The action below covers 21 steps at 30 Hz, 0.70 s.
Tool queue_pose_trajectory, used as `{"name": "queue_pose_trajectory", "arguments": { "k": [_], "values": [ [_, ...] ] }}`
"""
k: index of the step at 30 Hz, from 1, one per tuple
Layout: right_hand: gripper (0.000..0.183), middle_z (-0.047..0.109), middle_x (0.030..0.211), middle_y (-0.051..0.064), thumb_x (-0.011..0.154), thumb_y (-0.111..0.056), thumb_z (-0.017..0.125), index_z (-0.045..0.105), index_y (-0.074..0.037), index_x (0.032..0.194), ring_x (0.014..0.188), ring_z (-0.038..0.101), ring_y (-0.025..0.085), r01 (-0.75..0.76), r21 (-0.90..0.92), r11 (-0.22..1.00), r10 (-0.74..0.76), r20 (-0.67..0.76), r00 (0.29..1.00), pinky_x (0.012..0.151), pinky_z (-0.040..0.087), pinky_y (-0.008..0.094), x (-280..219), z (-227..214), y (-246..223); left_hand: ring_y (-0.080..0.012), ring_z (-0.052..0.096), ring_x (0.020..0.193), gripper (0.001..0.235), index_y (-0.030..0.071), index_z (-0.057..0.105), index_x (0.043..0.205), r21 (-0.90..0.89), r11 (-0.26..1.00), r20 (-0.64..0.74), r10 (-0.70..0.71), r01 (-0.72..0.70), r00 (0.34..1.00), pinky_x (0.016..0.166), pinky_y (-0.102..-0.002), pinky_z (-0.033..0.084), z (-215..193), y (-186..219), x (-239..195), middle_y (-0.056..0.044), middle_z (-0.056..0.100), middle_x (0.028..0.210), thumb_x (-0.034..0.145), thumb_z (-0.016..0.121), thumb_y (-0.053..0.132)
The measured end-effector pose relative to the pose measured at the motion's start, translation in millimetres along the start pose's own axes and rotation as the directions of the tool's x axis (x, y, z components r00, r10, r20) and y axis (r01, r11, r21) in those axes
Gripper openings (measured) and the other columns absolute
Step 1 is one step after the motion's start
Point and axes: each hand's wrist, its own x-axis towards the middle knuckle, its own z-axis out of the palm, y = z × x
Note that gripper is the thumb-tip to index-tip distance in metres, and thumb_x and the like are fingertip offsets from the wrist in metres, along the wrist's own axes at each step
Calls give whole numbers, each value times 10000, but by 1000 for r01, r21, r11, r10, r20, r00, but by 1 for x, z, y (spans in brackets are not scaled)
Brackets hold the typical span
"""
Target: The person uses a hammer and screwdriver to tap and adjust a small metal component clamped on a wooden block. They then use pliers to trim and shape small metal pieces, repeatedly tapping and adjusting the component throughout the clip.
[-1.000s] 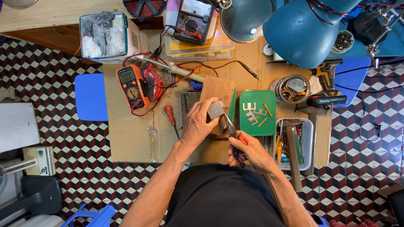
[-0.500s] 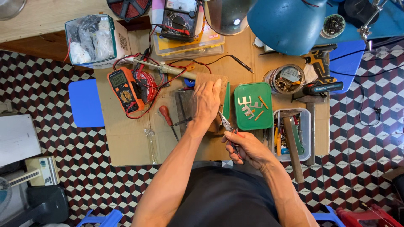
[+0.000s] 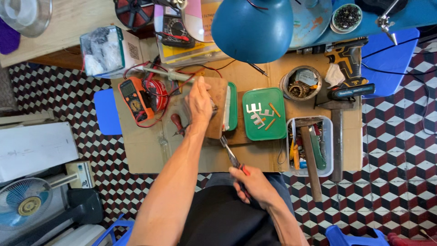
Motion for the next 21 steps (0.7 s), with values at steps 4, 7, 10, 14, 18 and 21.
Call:
{"name": "queue_pose_trajectory", "arguments": {
  "k": [4,7,10,14,18,21],
  "values": [
    [304,575,606,37,968,-311,635,578,-34,855,420,518,116,-28,-50,998,23,-91,996,363,397,271,-16,-23,26,-371,713,858,468,139,746,951,145,988,-49,52,-44,997,754,-470,528,0,-6,-5,-119,767,896,1053,402,440],
    [339,590,606,37,974,-327,618,585,-28,818,434,545,115,99,-172,980,-142,-258,956,379,435,273,-9,-52,26,-346,731,827,467,137,735,977,108,994,-43,26,-21,999,738,-457,537,2,1,-6,-104,773,848,1047,396,451],
    [375,596,622,48,984,-341,606,584,-6,819,463,580,140,145,-299,943,-245,-331,911,407,477,293,16,-76,16,-342,727,833,481,117,733,965,67,992,-105,115,-108,988,717,-459,541,4,0,-8,-88,774,892,1053,399,452],
    [335,688,714,55,962,-334,602,633,-6,901,588,693,144,158,-370,915,-281,-309,909,558,580,297,51,-94,9,-315,727,793,514,115,722,1039,14,1000,-18,-10,10,1000,728,-448,534,2,-4,-3,-120,733,790,1066,365,483],
    [408,718,703,157,1003,-362,559,715,6,920,614,670,186,53,-706,706,-369,-304,878,639,513,315,46,-99,18,-308,709,888,544,90,535,1298,-242,966,161,-52,90,986,772,-432,537,-22,-6,-7,-173,723,970,1036,384,542],
    [414,755,753,123,989,-347,565,711,32,911,641,680,180,72,-651,755,-376,-341,862,645,530,311,21,-92,32,-316,647,1123,607,63,515,1334,-299,940,252,245,-166,936,950,-430,522,-58,-16,-30,-221,655,1226,963,588,538]
  ]
}}
